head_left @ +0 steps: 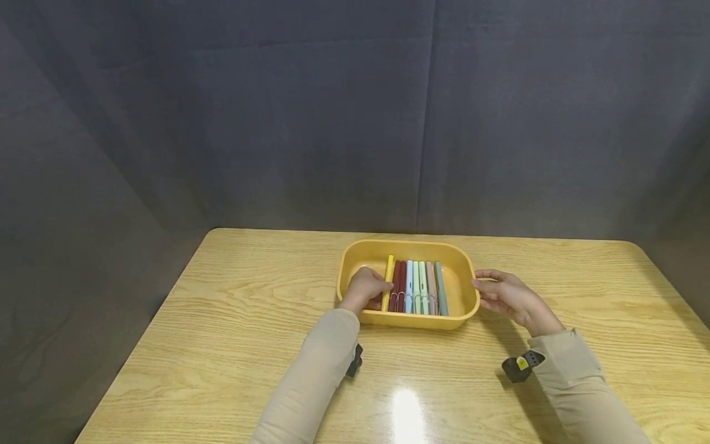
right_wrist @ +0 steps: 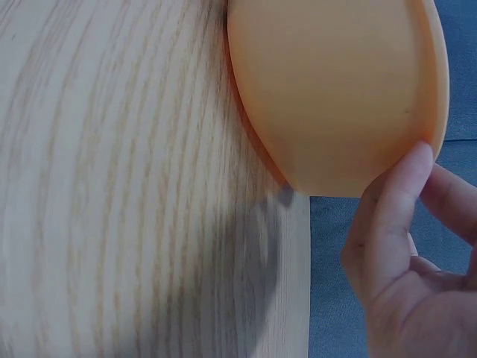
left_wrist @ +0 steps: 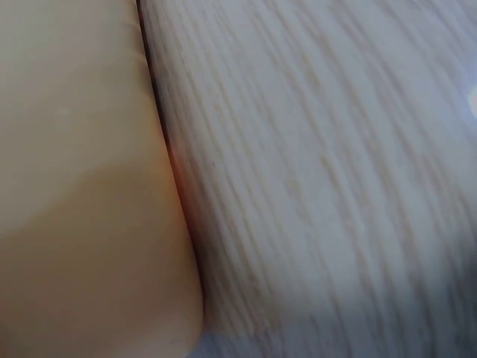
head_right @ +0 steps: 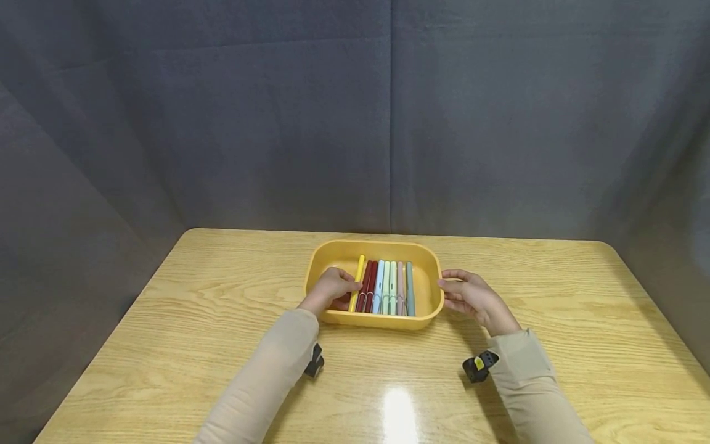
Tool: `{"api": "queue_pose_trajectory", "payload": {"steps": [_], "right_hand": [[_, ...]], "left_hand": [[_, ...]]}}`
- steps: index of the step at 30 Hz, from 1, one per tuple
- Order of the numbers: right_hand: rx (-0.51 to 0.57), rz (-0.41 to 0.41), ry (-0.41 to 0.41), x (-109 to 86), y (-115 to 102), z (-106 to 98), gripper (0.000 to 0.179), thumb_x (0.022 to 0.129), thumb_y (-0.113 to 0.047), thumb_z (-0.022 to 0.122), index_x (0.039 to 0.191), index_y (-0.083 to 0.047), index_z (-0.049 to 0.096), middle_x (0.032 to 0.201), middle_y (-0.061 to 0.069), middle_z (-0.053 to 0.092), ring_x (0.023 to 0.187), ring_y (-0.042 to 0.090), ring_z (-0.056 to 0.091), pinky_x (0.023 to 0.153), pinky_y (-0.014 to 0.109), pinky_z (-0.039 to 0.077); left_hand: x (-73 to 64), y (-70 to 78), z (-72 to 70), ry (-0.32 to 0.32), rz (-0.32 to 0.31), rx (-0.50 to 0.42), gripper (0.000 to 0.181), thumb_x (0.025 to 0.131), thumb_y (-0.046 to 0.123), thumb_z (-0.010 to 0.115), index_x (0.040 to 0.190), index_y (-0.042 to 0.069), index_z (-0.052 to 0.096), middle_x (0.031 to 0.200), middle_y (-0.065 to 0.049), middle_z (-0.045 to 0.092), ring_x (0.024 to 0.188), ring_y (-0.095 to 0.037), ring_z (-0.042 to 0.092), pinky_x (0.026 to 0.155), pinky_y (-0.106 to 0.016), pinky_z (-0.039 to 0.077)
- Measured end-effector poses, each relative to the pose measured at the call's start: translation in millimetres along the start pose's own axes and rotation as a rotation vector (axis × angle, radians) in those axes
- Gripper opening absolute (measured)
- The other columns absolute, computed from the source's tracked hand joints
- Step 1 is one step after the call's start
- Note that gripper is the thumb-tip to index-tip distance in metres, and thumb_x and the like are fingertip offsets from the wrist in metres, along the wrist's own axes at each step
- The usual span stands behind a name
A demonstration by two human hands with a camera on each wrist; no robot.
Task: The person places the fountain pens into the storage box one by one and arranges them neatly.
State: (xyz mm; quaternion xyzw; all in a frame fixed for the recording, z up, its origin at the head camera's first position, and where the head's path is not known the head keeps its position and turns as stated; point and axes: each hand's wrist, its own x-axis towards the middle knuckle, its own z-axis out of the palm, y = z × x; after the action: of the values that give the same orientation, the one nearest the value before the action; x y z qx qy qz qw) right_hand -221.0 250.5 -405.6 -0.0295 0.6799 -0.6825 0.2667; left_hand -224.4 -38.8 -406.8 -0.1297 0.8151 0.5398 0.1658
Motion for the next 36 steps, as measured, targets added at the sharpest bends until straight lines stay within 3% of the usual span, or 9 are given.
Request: {"api": "queue_pose_trajectory", "payload": {"steps": [5, 12, 18, 23, 28, 31, 36], "right_hand": [[-0.036, 0.050, 0.060, -1.6, -5.6, 7.2, 0.047, 0.095, -0.021, 0.060, 0.130, 0.000, 0.037, 0.082, -0.013, 0.066, 0.074, 0.000, 0.065, 0.068, 0.013, 0.057], [-0.033, 0.069, 0.071, -0.9, -7.9, 10.9, 0.049, 0.098, -0.015, 0.052, 0.137, 0.006, 0.029, 0.081, -0.013, 0.066, 0.073, -0.001, 0.064, 0.066, 0.013, 0.057], [-0.040, 0.064, 0.070, -1.3, -8.1, 11.1, 0.047, 0.098, -0.015, 0.053, 0.134, 0.005, 0.031, 0.081, -0.013, 0.066, 0.073, -0.001, 0.064, 0.067, 0.013, 0.057], [-0.048, 0.068, 0.079, -2.2, -9.7, 11.1, 0.042, 0.098, -0.016, 0.053, 0.131, 0.003, 0.034, 0.081, -0.013, 0.065, 0.073, -0.001, 0.064, 0.067, 0.013, 0.057], [-0.035, 0.072, 0.085, -1.9, -9.9, 11.1, 0.038, 0.097, -0.016, 0.054, 0.128, 0.000, 0.037, 0.080, -0.012, 0.065, 0.072, -0.001, 0.064, 0.067, 0.013, 0.057], [-0.027, 0.071, 0.080, -1.7, -9.7, 11.5, 0.041, 0.097, -0.015, 0.053, 0.130, 0.002, 0.036, 0.080, -0.012, 0.065, 0.072, 0.000, 0.064, 0.067, 0.013, 0.057], [-0.019, 0.068, 0.084, -1.4, -8.1, 11.9, 0.047, 0.097, -0.015, 0.053, 0.135, 0.005, 0.032, 0.080, -0.012, 0.066, 0.071, 0.000, 0.063, 0.066, 0.013, 0.057]], "left_hand": [[-2.2, 1.1, -0.6, 0.009, 0.001, 0.015, 0.023, 0.086, 0.008, 0.069, 0.102, -0.008, 0.063, 0.066, 0.000, 0.048, 0.046, -0.008, 0.047, 0.039, -0.014, 0.045], [-2.0, 1.6, -0.9, 0.016, -0.003, 0.029, 0.027, 0.085, 0.006, 0.070, 0.106, -0.007, 0.061, 0.071, -0.001, 0.050, 0.047, -0.008, 0.047, 0.040, -0.016, 0.048], [-1.9, 1.7, -1.4, 0.024, -0.002, 0.024, 0.017, 0.088, 0.005, 0.062, 0.100, -0.006, 0.064, 0.067, 0.000, 0.048, 0.053, -0.009, 0.048, 0.046, -0.018, 0.053], [-2.5, 2.2, -2.7, 0.030, -0.018, 0.010, 0.021, 0.089, 0.005, 0.053, 0.101, -0.006, 0.065, 0.063, 0.000, 0.049, 0.050, -0.008, 0.048, 0.043, -0.016, 0.051], [-2.8, 1.8, -3.0, 0.042, -0.020, -0.005, 0.015, 0.087, 0.006, 0.048, 0.077, 0.003, 0.059, 0.056, 0.001, 0.046, 0.046, -0.008, 0.045, 0.039, -0.015, 0.045], [-2.6, 1.1, -3.0, 0.055, -0.015, -0.009, 0.024, 0.086, 0.007, 0.047, 0.062, 0.011, 0.047, 0.052, 0.003, 0.042, 0.044, -0.009, 0.042, 0.038, -0.016, 0.041], [-1.2, 1.1, -2.8, 0.088, 0.044, -0.007, 0.033, 0.088, 0.009, 0.045, 0.056, 0.014, 0.039, 0.046, 0.005, 0.036, 0.041, -0.009, 0.036, 0.036, -0.016, 0.033]]}}
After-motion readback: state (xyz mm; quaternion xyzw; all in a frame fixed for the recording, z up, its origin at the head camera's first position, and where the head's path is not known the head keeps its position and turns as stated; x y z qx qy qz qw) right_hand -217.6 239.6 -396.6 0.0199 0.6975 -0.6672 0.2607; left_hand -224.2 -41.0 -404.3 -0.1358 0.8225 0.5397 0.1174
